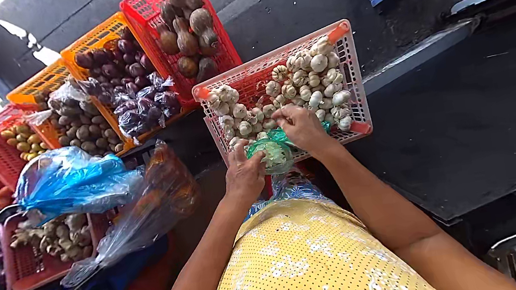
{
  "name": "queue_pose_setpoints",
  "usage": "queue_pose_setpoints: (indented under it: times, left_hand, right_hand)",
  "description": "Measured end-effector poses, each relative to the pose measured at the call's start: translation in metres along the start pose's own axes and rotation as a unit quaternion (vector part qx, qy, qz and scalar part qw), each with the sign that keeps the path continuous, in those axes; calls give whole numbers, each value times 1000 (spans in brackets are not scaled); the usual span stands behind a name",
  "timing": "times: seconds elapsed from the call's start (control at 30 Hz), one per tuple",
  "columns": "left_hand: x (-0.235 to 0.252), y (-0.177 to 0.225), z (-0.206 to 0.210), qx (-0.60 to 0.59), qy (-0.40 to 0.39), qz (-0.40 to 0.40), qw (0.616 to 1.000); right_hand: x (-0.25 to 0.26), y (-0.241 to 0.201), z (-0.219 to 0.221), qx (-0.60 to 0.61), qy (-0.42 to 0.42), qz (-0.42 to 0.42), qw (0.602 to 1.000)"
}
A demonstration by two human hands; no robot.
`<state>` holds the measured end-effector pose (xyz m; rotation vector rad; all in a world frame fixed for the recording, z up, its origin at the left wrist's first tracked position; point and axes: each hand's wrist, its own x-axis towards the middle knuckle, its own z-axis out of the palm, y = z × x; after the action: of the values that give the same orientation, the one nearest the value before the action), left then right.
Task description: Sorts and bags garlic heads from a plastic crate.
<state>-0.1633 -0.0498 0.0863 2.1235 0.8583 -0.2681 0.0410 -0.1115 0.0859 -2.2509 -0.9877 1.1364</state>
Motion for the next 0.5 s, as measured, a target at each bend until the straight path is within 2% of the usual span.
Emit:
queue_pose_setpoints:
  times: [0.1,0.17,0.23,0.37,0.5]
  left_hand:
    - [4,-12,7,-4,-86,-30,996]
    - [0,-16,11,-30,-111,-17,993]
    - [-8,-16,14,-54,-117,-4,992]
    - [-17,-19,14,-97,-75,16,992]
    - [-15,-27,10,-116,-9,38,992]
  right_hand:
    - [70,25,35,-60,-52,-54,995]
    - [105,29,62,-128,-123,-15,984]
    - [124,35,89,-176,-161,25,971]
    - [134,57,118,-206,-117,-1,971]
    - [131,62,103,-185,-121,20,975]
